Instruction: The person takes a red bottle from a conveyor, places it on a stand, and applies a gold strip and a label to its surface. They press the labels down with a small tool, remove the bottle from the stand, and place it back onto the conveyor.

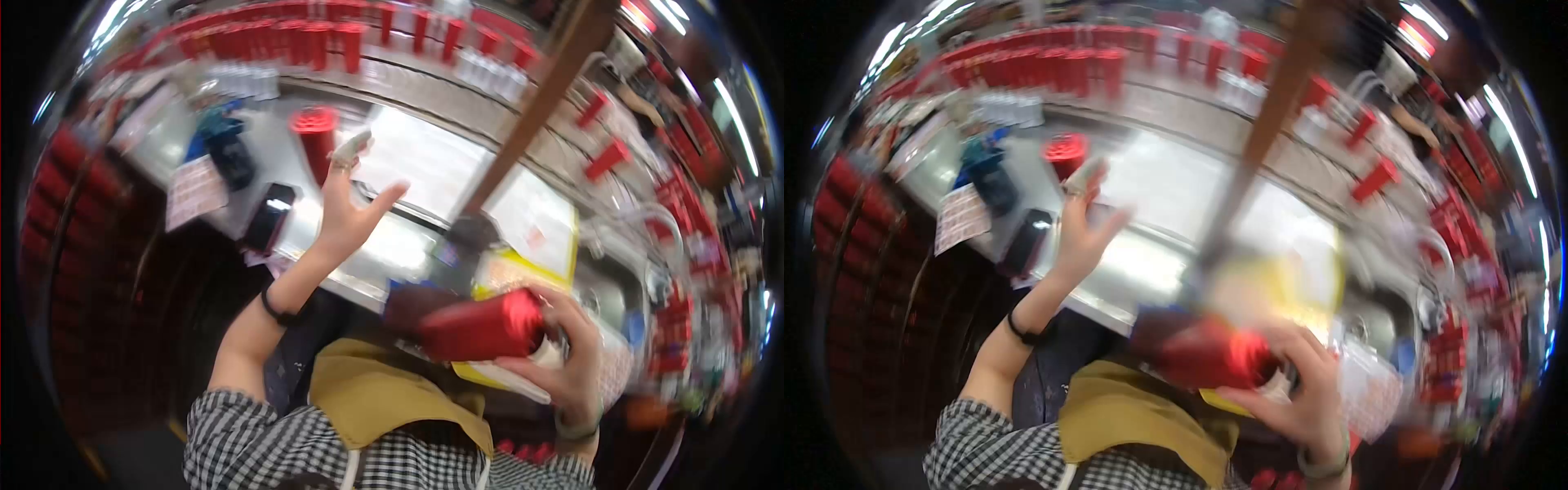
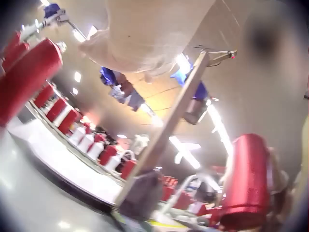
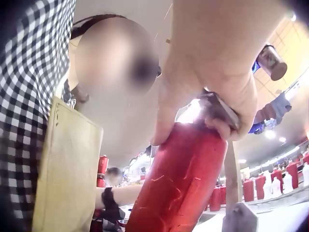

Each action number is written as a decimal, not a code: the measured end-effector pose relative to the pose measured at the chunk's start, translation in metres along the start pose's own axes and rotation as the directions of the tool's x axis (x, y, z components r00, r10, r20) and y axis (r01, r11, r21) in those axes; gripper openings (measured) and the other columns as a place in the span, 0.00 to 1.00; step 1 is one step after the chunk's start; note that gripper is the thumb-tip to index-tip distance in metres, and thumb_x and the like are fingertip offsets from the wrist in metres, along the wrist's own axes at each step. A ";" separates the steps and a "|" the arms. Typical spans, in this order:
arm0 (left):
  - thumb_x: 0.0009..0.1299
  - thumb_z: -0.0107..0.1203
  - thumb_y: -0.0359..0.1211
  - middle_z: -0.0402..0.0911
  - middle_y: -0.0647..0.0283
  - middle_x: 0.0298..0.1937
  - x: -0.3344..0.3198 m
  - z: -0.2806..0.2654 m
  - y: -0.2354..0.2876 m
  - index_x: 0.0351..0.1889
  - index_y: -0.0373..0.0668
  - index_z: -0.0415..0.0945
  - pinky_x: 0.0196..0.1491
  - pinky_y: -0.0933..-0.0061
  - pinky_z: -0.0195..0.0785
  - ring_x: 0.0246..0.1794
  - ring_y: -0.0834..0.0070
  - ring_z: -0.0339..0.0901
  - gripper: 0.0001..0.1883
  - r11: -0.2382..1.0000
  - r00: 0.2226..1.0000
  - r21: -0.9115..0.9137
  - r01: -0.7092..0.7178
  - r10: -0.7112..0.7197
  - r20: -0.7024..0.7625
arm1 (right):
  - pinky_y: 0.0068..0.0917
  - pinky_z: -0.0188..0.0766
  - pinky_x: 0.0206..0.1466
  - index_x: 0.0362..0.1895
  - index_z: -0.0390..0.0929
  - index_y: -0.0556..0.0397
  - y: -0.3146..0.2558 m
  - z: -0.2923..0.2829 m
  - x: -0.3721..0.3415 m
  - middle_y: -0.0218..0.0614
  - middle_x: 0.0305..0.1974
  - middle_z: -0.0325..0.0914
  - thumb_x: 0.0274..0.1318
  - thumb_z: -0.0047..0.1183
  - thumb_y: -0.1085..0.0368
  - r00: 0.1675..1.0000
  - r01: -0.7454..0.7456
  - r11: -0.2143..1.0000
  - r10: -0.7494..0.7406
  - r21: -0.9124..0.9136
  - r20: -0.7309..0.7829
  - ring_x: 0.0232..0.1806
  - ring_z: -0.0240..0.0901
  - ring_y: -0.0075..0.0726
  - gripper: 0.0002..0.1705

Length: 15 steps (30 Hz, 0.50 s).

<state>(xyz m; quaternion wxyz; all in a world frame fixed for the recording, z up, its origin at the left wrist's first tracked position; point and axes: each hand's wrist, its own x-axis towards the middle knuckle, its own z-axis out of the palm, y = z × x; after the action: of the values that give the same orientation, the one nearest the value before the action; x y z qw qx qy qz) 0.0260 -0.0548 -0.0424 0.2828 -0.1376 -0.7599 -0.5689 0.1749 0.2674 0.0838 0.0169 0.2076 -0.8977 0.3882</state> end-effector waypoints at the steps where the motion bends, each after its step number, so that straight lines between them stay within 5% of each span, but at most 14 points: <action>1: 0.62 0.76 0.34 0.69 0.48 0.75 -0.020 0.001 0.023 0.80 0.37 0.57 0.76 0.57 0.59 0.73 0.57 0.71 0.50 0.976 0.954 -0.191 0.102 -0.042 0.297 | 0.28 0.74 0.45 0.39 0.78 0.58 -0.001 0.009 0.008 0.45 0.60 0.83 0.31 0.87 0.59 0.998 0.040 0.999 -0.038 0.032 -0.050 0.45 0.78 0.31 0.33; 2: 0.58 0.79 0.35 0.64 0.48 0.80 -0.036 0.007 0.040 0.83 0.40 0.52 0.78 0.57 0.57 0.76 0.56 0.67 0.58 0.920 0.815 -0.333 0.208 0.026 0.579 | 0.28 0.75 0.48 0.39 0.77 0.58 0.006 0.017 0.010 0.45 0.60 0.83 0.33 0.87 0.59 0.991 0.108 0.994 -0.107 0.006 -0.084 0.47 0.79 0.34 0.33; 3: 0.53 0.83 0.38 0.61 0.48 0.82 -0.056 0.018 0.057 0.86 0.41 0.44 0.79 0.56 0.55 0.79 0.57 0.64 0.68 0.816 0.715 -0.493 0.303 0.147 0.683 | 0.28 0.75 0.48 0.43 0.79 0.59 0.008 0.022 0.014 0.45 0.60 0.82 0.34 0.86 0.58 0.998 0.034 0.999 -0.032 0.037 -0.053 0.45 0.78 0.35 0.34; 4: 0.49 0.86 0.39 0.58 0.48 0.83 -0.066 0.026 0.076 0.87 0.40 0.37 0.80 0.56 0.54 0.81 0.58 0.62 0.75 0.800 0.609 -0.468 0.376 0.167 0.775 | 0.31 0.75 0.53 0.51 0.81 0.60 0.009 0.022 0.014 0.45 0.58 0.82 0.37 0.85 0.57 0.999 -0.050 0.992 0.052 0.119 -0.012 0.49 0.79 0.38 0.38; 5: 0.50 0.86 0.38 0.59 0.49 0.81 -0.079 0.036 0.086 0.86 0.37 0.39 0.79 0.56 0.56 0.79 0.60 0.63 0.73 0.835 0.630 -0.443 0.328 0.156 0.761 | 0.30 0.76 0.50 0.57 0.80 0.60 0.025 0.035 0.014 0.43 0.51 0.82 0.40 0.83 0.54 0.982 0.102 0.995 -0.098 0.016 -0.159 0.46 0.79 0.37 0.42; 6: 0.52 0.84 0.36 0.61 0.49 0.80 -0.087 0.042 0.087 0.85 0.36 0.41 0.78 0.56 0.58 0.78 0.60 0.65 0.70 0.853 0.641 -0.381 0.356 0.073 0.764 | 0.30 0.75 0.44 0.59 0.78 0.60 0.033 0.038 0.015 0.40 0.46 0.80 0.42 0.82 0.52 0.981 0.128 0.992 -0.123 0.020 -0.149 0.41 0.77 0.36 0.43; 9: 0.56 0.78 0.34 0.67 0.49 0.74 -0.097 0.047 0.081 0.82 0.35 0.47 0.76 0.58 0.61 0.75 0.61 0.68 0.60 0.883 0.638 -0.261 0.391 -0.055 0.768 | 0.29 0.71 0.36 0.41 0.81 0.58 0.039 0.034 0.012 0.35 0.33 0.79 0.47 0.80 0.51 0.995 -0.044 0.997 0.049 0.057 -0.092 0.31 0.72 0.31 0.29; 10: 0.58 0.77 0.35 0.68 0.50 0.74 -0.101 0.046 0.077 0.82 0.36 0.48 0.75 0.58 0.63 0.73 0.61 0.70 0.58 0.864 0.622 -0.263 0.429 -0.072 0.780 | 0.25 0.66 0.31 0.35 0.79 0.56 0.044 0.039 0.012 0.30 0.28 0.77 0.52 0.77 0.53 0.959 0.001 0.991 0.036 0.130 -0.282 0.26 0.68 0.24 0.23; 12: 0.59 0.76 0.36 0.68 0.50 0.73 -0.110 0.045 0.070 0.81 0.36 0.49 0.74 0.57 0.64 0.72 0.60 0.71 0.56 0.841 0.598 -0.260 0.475 -0.092 0.796 | 0.19 0.59 0.28 0.38 0.81 0.54 0.050 0.029 0.006 0.26 0.30 0.79 0.60 0.72 0.57 0.852 -0.160 0.964 0.244 0.214 -0.464 0.23 0.63 0.15 0.16; 14: 0.68 0.70 0.35 0.72 0.51 0.70 -0.119 0.045 0.064 0.79 0.37 0.53 0.69 0.60 0.71 0.68 0.63 0.75 0.46 0.567 0.510 -0.238 0.788 -0.385 0.769 | 0.18 0.59 0.28 0.41 0.82 0.55 0.057 0.037 0.002 0.28 0.33 0.81 0.65 0.68 0.59 0.800 -0.217 0.936 0.333 0.277 -0.499 0.24 0.64 0.13 0.13; 15: 0.68 0.70 0.35 0.72 0.51 0.70 -0.118 0.048 0.066 0.79 0.37 0.53 0.69 0.60 0.71 0.68 0.63 0.75 0.46 0.566 0.509 -0.235 0.790 -0.391 0.767 | 0.19 0.62 0.30 0.43 0.82 0.56 0.059 0.052 -0.003 0.30 0.34 0.83 0.67 0.66 0.59 0.818 -0.222 0.927 0.346 0.302 -0.460 0.25 0.65 0.14 0.13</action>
<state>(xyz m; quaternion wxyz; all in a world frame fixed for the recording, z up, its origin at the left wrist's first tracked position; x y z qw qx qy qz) 0.1421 0.0248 -0.0691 -0.2727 -0.1141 -0.5996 -0.7437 0.1620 0.2682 0.0061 0.1683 -0.0381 -0.8303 0.5299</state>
